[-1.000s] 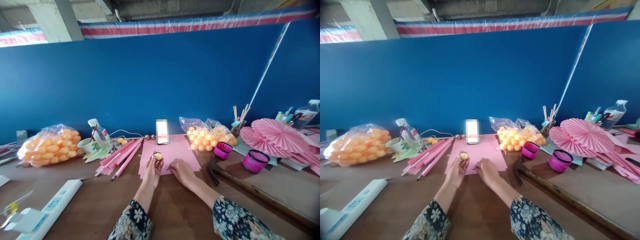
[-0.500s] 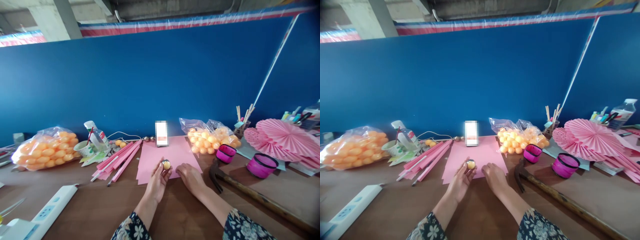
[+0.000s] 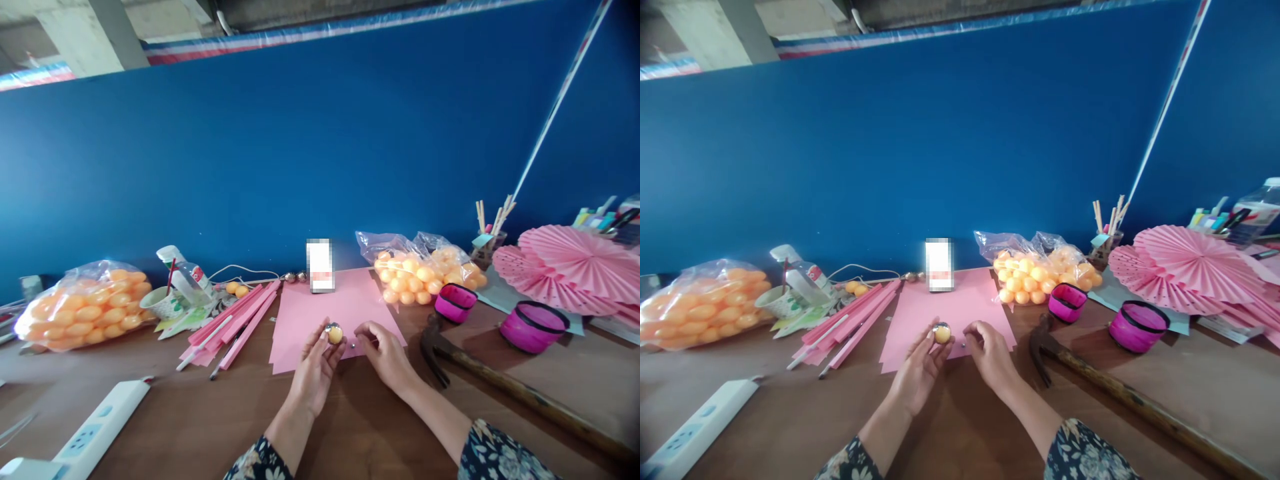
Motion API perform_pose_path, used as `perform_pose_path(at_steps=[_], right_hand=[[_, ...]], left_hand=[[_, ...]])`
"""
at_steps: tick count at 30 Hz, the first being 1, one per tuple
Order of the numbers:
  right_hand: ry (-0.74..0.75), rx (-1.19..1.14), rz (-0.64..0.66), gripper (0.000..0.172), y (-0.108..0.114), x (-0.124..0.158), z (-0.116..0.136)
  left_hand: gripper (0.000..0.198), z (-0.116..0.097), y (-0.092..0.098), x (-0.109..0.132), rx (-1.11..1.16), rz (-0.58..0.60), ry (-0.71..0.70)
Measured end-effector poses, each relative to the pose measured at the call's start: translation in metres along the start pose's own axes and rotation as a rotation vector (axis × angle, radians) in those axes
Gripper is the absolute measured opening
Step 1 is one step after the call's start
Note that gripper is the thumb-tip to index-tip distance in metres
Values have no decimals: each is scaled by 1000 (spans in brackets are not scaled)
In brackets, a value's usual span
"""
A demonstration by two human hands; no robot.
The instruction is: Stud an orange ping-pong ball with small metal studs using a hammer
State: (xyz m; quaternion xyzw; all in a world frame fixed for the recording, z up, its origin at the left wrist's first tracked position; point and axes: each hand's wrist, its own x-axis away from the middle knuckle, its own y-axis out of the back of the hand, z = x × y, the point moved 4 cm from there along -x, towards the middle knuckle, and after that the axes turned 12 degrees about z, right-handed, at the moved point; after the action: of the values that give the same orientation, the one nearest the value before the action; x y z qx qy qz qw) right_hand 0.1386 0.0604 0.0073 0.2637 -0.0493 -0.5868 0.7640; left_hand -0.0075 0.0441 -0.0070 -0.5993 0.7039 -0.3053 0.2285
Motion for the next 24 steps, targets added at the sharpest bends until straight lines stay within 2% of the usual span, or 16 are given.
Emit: perform_pose_path(at_steps=[7, 12, 19, 24], right_hand=[[-74, -378, -20, 18, -7, 2, -1], [-96, -564, -15, 16, -14, 6, 3], [-102, -586, 21, 17, -15, 6, 9], [-114, -606, 60, 19, -19, 6, 8]], left_hand=[[47, 0, -2, 2, -79, 14, 15], [39, 3, -1, 1, -126, 11, -9], [40, 4, 0, 1, -231, 12, -61], [43, 3, -1, 2, -297, 0, -48]])
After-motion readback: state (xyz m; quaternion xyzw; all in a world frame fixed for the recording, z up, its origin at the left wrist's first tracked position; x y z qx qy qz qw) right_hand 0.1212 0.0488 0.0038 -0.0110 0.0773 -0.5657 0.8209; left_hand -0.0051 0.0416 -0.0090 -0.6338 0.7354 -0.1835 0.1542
